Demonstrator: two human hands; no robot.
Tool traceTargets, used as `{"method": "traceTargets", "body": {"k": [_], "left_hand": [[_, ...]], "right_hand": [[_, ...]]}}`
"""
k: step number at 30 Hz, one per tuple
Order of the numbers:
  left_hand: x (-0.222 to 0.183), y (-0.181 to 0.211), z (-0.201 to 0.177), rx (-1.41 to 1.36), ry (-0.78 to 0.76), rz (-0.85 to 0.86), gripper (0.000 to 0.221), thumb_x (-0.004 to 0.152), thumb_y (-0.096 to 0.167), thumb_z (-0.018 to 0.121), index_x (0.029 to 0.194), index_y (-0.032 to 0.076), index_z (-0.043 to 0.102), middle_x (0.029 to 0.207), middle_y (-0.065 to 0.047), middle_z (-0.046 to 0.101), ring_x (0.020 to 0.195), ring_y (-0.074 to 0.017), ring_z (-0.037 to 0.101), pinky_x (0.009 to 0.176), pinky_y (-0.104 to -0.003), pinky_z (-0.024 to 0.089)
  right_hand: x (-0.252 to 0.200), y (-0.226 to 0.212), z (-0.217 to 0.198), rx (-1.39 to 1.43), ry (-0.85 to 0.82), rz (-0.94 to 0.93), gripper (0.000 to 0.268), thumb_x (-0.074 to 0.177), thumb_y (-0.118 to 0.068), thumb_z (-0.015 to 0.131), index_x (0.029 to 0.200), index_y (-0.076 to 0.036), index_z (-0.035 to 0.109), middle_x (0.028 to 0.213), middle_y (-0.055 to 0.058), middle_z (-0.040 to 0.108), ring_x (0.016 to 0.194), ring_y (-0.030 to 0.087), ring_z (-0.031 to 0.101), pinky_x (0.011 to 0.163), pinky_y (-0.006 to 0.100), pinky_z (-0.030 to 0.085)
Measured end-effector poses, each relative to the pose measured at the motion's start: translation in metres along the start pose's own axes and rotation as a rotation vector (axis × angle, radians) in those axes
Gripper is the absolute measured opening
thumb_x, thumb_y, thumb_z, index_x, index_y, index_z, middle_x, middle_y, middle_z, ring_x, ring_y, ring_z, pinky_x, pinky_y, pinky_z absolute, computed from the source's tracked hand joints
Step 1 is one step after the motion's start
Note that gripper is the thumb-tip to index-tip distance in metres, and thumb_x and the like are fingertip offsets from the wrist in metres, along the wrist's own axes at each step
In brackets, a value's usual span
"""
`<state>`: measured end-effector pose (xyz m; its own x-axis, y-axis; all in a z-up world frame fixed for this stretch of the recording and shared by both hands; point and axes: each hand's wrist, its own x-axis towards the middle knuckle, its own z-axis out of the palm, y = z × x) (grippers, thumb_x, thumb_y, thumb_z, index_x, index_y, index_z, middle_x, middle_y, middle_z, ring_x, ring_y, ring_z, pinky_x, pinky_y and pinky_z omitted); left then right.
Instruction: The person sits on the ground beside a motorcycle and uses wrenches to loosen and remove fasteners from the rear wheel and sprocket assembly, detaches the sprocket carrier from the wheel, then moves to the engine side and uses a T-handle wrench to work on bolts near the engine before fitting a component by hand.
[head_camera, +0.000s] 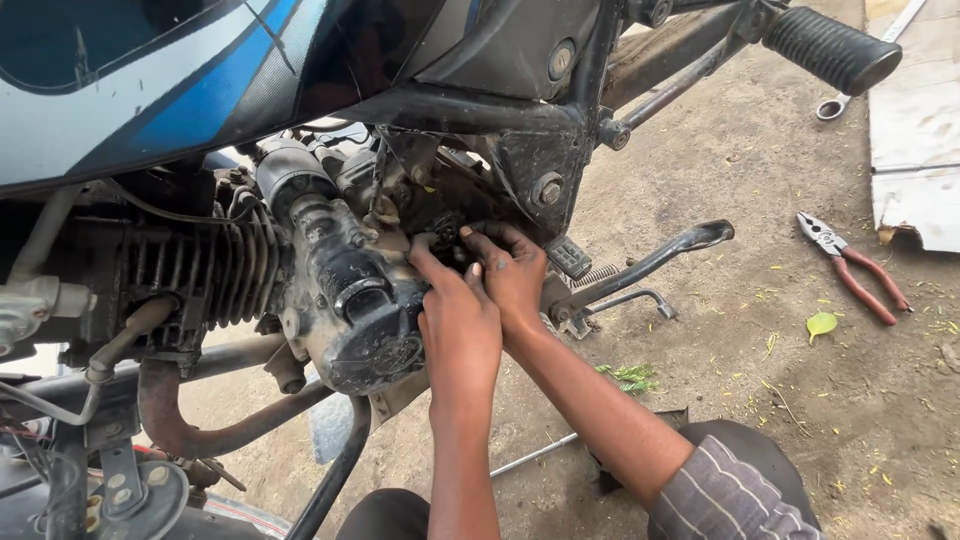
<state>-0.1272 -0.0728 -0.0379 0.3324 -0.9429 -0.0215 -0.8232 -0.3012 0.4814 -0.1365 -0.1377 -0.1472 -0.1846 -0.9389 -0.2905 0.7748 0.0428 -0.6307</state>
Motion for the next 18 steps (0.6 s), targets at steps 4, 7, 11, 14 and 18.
{"method": "traceTargets", "body": {"k": [4, 7, 11, 14, 18], "left_hand": [[0.004, 0.000, 0.002, 0.014, 0.001, -0.028, 0.059, 0.103, 0.020, 0.049, 0.151, 0.009, 0.016, 0.102, -0.032, 0.070, 0.100, -0.0498, 0.068, 0.080, -0.059, 0.052], [0.003, 0.004, 0.000, 0.055, -0.008, -0.045, 0.061, 0.103, 0.020, 0.049, 0.152, 0.007, 0.014, 0.101, -0.032, 0.070, 0.099, -0.0495, 0.068, 0.080, -0.058, 0.053], [0.006, 0.010, 0.000, 0.009, -0.141, -0.170, 0.059, 0.103, 0.016, 0.042, 0.152, 0.005, 0.010, 0.099, -0.029, 0.071, 0.092, -0.0436, 0.075, 0.076, -0.050, 0.063], [-0.001, 0.000, 0.004, -0.031, -0.011, 0.008, 0.035, 0.106, 0.017, 0.044, 0.138, 0.007, 0.033, 0.098, -0.030, 0.072, 0.095, -0.0469, 0.072, 0.074, -0.055, 0.058], [-0.022, -0.010, -0.011, 0.015, -0.061, -0.068, 0.035, 0.102, 0.016, 0.048, 0.135, 0.010, 0.037, 0.097, -0.026, 0.074, 0.090, -0.0412, 0.076, 0.074, -0.052, 0.059]], "right_hand": [[0.004, 0.007, -0.003, -0.012, -0.016, -0.013, 0.011, 0.089, -0.008, 0.077, 0.091, 0.003, 0.074, 0.078, 0.005, 0.072, 0.067, 0.010, 0.063, 0.060, 0.026, 0.050], [0.009, 0.014, -0.006, -0.060, -0.031, -0.050, 0.014, 0.090, -0.010, 0.078, 0.093, 0.003, 0.074, 0.081, 0.005, 0.072, 0.070, 0.009, 0.062, 0.062, 0.025, 0.051], [0.000, -0.008, -0.003, -0.151, -0.046, 0.028, 0.017, 0.091, -0.013, 0.074, 0.097, 0.003, 0.074, 0.083, 0.008, 0.075, 0.071, 0.011, 0.066, 0.062, 0.027, 0.052], [0.008, 0.006, -0.008, -0.209, -0.025, -0.106, 0.018, 0.089, -0.012, 0.078, 0.099, 0.003, 0.075, 0.090, 0.009, 0.077, 0.076, 0.010, 0.066, 0.069, 0.027, 0.054], [-0.014, -0.028, -0.005, -0.439, -0.008, -0.326, 0.021, 0.088, -0.015, 0.080, 0.102, 0.000, 0.076, 0.091, 0.009, 0.079, 0.081, 0.014, 0.072, 0.074, 0.029, 0.059]]}}
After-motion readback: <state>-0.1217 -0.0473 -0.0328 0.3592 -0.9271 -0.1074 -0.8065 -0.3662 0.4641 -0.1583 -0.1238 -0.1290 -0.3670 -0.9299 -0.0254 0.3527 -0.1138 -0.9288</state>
